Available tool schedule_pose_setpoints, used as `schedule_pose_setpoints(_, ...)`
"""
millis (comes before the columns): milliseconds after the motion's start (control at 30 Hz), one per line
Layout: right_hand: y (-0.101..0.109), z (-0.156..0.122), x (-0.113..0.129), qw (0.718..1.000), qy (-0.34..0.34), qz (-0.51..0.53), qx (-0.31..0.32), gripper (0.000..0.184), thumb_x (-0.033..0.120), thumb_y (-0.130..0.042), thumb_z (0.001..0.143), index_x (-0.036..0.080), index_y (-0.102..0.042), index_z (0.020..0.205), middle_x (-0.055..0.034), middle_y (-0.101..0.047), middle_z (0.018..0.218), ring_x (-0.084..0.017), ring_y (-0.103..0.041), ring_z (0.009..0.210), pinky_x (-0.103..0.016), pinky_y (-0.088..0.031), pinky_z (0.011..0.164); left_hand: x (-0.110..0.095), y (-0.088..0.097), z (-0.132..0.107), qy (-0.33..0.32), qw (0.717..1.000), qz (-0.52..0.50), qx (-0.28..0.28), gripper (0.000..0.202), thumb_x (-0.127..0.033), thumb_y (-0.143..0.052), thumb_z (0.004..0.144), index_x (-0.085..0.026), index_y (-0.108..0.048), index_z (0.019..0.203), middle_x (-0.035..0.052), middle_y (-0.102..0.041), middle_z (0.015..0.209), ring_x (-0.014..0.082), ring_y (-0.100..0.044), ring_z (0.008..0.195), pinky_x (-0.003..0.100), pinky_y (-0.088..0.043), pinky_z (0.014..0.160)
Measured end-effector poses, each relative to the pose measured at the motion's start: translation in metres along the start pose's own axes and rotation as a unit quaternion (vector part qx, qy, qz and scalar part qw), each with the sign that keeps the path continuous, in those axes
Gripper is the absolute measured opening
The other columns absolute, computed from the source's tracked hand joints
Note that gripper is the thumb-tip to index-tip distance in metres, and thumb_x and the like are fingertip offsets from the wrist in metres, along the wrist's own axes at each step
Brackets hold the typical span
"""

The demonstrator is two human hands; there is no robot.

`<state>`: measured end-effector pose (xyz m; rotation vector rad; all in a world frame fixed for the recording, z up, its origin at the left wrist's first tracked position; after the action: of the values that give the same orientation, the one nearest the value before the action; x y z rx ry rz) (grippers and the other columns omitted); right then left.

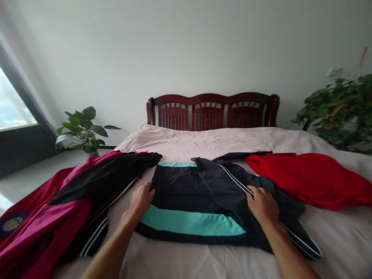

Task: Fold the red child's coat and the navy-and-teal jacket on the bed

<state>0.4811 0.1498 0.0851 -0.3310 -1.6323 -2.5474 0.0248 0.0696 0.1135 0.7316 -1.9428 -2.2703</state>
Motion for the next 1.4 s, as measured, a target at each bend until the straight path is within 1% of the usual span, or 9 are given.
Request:
schedule_pose_setpoints(100,0.011,-0.005,0.028,0.99,0.051,0.124,-0.044,0.036,0.022,-0.047,0.086,0.017,-0.067,0.115,-0.0136,-0.066,0.121,-0.028,-0.059,0.112,-0.043,-0.046,0.097,-0.027,-0.005,-0.013,-0.066,0.998,-0.019,0.009,0.044,-0.028,-0.05,0.091,-0.022,-0.058,0.134,0.0093,-0.069,0.123,0.0243,-0.064,0.113,0.029,-0.046,0.089)
schedule_pose_setpoints(167,0.013,-0.014,0.061,0.958,0.068,0.278,0.0,0.037,0.025,-0.046,0.086,0.017,-0.067,0.115,-0.0129,-0.067,0.118,-0.025,-0.062,0.11,-0.04,-0.048,0.096,-0.043,-0.013,-0.022,-0.105,0.994,-0.028,0.023,0.046,-0.027,-0.05,0.091,-0.023,-0.055,0.137,0.0084,-0.067,0.127,0.0229,-0.063,0.115,0.027,-0.045,0.092)
schedule_pose_setpoints(367,-0.011,-0.055,0.185,0.73,-0.045,0.596,0.332,0.05,0.04,-0.059,0.081,0.017,-0.058,0.125,-0.0144,-0.065,0.123,-0.023,-0.069,0.095,-0.034,-0.058,0.073,-0.067,-0.028,-0.041,-0.109,0.991,-0.047,0.053,0.051,-0.022,-0.041,0.094,-0.022,-0.046,0.145,0.0133,-0.063,0.13,0.0256,-0.064,0.113,0.03,-0.047,0.091)
schedule_pose_setpoints(467,-0.025,-0.059,0.228,0.681,-0.11,0.625,0.365,0.047,0.042,-0.066,0.078,0.017,-0.058,0.117,-0.0141,-0.064,0.122,-0.022,-0.069,0.088,-0.034,-0.059,0.068,-0.069,-0.031,-0.047,-0.101,0.992,-0.052,0.063,0.053,-0.021,-0.04,0.094,-0.02,-0.043,0.148,0.0152,-0.06,0.133,0.0268,-0.064,0.112,0.032,-0.048,0.09)
schedule_pose_setpoints(600,-0.05,-0.049,0.26,0.694,-0.135,0.619,0.341,0.031,0.041,-0.069,0.072,0.018,-0.058,0.09,-0.0037,-0.064,0.085,-0.017,-0.062,0.067,-0.03,-0.053,0.053,-0.072,-0.039,-0.054,-0.127,0.987,-0.051,0.089,0.06,-0.02,-0.046,0.089,-0.018,-0.04,0.15,0.0158,-0.061,0.131,0.0273,-0.066,0.108,0.032,-0.049,0.087)
schedule_pose_setpoints(733,-0.07,-0.044,0.266,0.719,-0.127,0.611,0.305,0.024,0.028,-0.069,0.061,0.021,-0.048,0.07,0.0077,-0.046,0.056,-0.012,-0.048,0.054,-0.022,-0.041,0.045,-0.071,-0.037,-0.052,-0.177,0.968,-0.136,0.113,0.054,-0.017,-0.056,0.081,-0.022,-0.057,0.135,0.0114,-0.069,0.119,0.0254,-0.067,0.106,0.029,-0.048,0.087)
schedule_pose_setpoints(867,-0.074,-0.048,0.26,0.725,-0.122,0.62,0.276,0.019,0.03,-0.06,0.063,0.023,-0.044,0.069,0.0085,-0.043,0.053,-0.011,-0.046,0.051,-0.021,-0.038,0.043,-0.057,-0.027,-0.032,-0.139,0.951,-0.259,0.093,0.028,-0.026,-0.05,0.088,-0.023,-0.071,0.106,0.0042,-0.074,0.084,0.0194,-0.069,0.075,0.026,-0.048,0.07)
schedule_pose_setpoints(1000,-0.071,-0.053,0.255,0.722,-0.125,0.627,0.266,0.016,0.034,-0.053,0.066,0.024,-0.049,0.077,0.0076,-0.049,0.054,-0.012,-0.047,0.046,-0.023,-0.037,0.039,-0.038,-0.026,-0.013,-0.061,0.966,-0.251,0.003,0.03,-0.029,-0.051,0.09,-0.017,-0.071,0.109,0.012,-0.072,0.107,0.0234,-0.067,0.097,0.029,-0.046,0.084)
schedule_pose_setpoints(1400,-0.065,-0.054,0.248,0.705,-0.127,0.659,0.229,0.021,0.037,-0.056,0.068,0.022,-0.057,0.082,0.0055,-0.056,0.056,-0.014,-0.05,0.049,-0.025,-0.04,0.045,-0.035,-0.047,-0.009,-0.024,0.957,-0.287,0.027,0.028,-0.038,-0.061,0.085,-0.021,-0.074,0.102,0.0063,-0.076,0.099,0.0216,-0.068,0.092,0.026,-0.044,0.073)
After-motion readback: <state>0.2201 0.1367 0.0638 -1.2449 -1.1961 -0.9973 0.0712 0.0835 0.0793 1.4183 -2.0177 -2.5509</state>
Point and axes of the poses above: each hand's wrist, its own z-axis towards the middle knuckle, its own y-axis out of the back of the hand, x = y × z, the point moved 3 cm from there along z, towards the middle knuckle
